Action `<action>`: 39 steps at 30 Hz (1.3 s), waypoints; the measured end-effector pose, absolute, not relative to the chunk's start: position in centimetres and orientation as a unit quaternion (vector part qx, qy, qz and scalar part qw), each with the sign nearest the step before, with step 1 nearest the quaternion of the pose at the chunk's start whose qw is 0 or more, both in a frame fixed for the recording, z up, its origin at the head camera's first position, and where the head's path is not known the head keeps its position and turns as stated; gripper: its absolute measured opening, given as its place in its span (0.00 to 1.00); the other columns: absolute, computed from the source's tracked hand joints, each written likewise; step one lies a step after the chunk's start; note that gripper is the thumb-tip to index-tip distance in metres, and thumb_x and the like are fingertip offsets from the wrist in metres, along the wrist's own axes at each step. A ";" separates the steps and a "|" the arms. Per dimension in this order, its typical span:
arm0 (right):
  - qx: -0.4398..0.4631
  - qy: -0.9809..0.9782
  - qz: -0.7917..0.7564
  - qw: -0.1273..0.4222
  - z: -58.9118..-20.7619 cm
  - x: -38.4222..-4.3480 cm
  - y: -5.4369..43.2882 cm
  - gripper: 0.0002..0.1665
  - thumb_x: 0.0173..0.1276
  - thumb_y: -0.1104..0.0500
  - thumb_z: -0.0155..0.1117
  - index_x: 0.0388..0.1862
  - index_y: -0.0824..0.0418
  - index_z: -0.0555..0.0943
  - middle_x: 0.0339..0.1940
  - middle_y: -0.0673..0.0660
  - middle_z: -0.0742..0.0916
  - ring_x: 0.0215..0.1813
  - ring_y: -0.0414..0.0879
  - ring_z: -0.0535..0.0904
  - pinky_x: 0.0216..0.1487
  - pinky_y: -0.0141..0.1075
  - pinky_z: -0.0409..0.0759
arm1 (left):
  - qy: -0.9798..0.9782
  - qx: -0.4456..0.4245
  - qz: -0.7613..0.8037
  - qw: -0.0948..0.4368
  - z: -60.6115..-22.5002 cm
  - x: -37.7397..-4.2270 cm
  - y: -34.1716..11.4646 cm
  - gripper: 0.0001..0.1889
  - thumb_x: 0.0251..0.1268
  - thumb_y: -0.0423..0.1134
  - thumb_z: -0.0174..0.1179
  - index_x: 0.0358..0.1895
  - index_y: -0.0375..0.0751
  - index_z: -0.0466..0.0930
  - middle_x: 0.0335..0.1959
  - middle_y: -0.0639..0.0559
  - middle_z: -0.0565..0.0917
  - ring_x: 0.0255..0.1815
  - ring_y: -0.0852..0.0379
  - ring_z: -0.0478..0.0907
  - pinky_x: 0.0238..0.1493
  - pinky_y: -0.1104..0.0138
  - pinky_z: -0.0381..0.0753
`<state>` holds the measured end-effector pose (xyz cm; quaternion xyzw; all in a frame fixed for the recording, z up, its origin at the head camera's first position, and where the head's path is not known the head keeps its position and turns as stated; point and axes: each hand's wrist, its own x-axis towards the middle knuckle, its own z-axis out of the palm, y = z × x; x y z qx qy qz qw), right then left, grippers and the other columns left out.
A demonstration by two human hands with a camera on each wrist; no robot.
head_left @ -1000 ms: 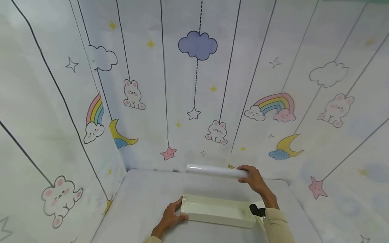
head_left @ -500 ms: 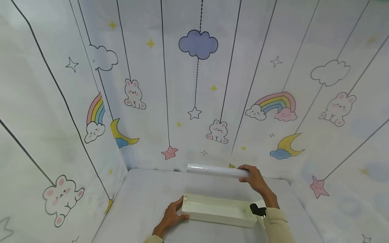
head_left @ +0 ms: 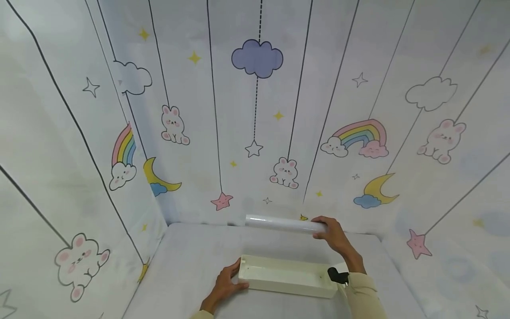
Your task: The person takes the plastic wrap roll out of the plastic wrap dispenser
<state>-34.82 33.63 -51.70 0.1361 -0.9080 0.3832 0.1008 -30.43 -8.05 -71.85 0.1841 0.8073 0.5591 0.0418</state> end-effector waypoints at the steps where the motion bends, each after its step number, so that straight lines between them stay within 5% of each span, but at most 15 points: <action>1: 0.136 -0.908 0.384 0.099 -51.7 -34.8 33.6 0.27 0.60 0.74 0.81 0.59 0.70 0.87 0.59 0.71 0.90 0.56 0.63 0.86 0.55 0.54 0.87 | 0.809 0.182 0.557 0.041 -71.9 -30.5 -8.0 0.56 0.57 0.51 0.84 0.83 0.28 0.63 0.80 0.33 0.73 0.79 0.31 0.75 0.80 0.69 0.75; 9: 0.128 -0.908 0.390 0.088 -52.1 -35.1 33.9 0.27 0.61 0.74 0.80 0.60 0.70 0.86 0.60 0.71 0.90 0.58 0.64 0.86 0.56 0.56 0.87 | 0.798 0.198 0.569 0.029 -72.5 -30.5 -8.1 0.56 0.59 0.53 0.83 0.83 0.28 0.62 0.79 0.31 0.73 0.78 0.32 0.76 0.79 0.65 0.78; 14: 0.124 -0.908 0.391 0.085 -52.4 -35.1 34.0 0.26 0.61 0.74 0.80 0.59 0.70 0.86 0.60 0.71 0.90 0.57 0.64 0.86 0.55 0.55 0.87 | 0.790 0.173 0.586 0.048 -73.0 -30.8 -8.1 0.58 0.55 0.55 0.85 0.84 0.32 0.64 0.80 0.37 0.74 0.79 0.33 0.75 0.78 0.75 0.71; 20: 0.119 -0.907 0.396 0.084 -53.0 -35.2 33.7 0.26 0.60 0.74 0.81 0.59 0.71 0.86 0.59 0.71 0.90 0.57 0.64 0.86 0.57 0.56 0.86 | 0.788 0.172 0.590 0.050 -73.0 -30.8 -8.1 0.59 0.54 0.54 0.85 0.84 0.31 0.63 0.80 0.36 0.73 0.79 0.32 0.74 0.78 0.76 0.70; 25: 0.112 -0.907 0.399 0.078 -53.9 -35.2 33.5 0.27 0.61 0.74 0.80 0.60 0.71 0.86 0.59 0.70 0.90 0.58 0.63 0.86 0.57 0.53 0.86 | 0.801 0.183 0.569 0.039 -72.7 -30.5 -8.0 0.56 0.58 0.53 0.84 0.83 0.29 0.63 0.79 0.33 0.74 0.78 0.32 0.76 0.81 0.63 0.76; 30: 0.093 -0.909 0.400 0.072 -54.8 -35.2 33.3 0.27 0.60 0.76 0.79 0.60 0.71 0.86 0.60 0.70 0.90 0.58 0.63 0.86 0.59 0.56 0.87 | 0.803 0.161 0.571 0.061 -72.8 -30.5 -7.8 0.57 0.57 0.55 0.84 0.83 0.31 0.64 0.80 0.37 0.74 0.79 0.32 0.74 0.82 0.42 0.70; 39: 0.094 -0.911 0.394 0.074 -55.3 -35.0 33.0 0.27 0.60 0.75 0.80 0.60 0.71 0.86 0.61 0.71 0.89 0.59 0.64 0.86 0.61 0.59 0.86 | 0.807 0.159 0.566 0.058 -72.6 -30.5 -7.9 0.58 0.55 0.55 0.85 0.83 0.31 0.64 0.80 0.35 0.74 0.80 0.31 0.74 0.81 0.48 0.74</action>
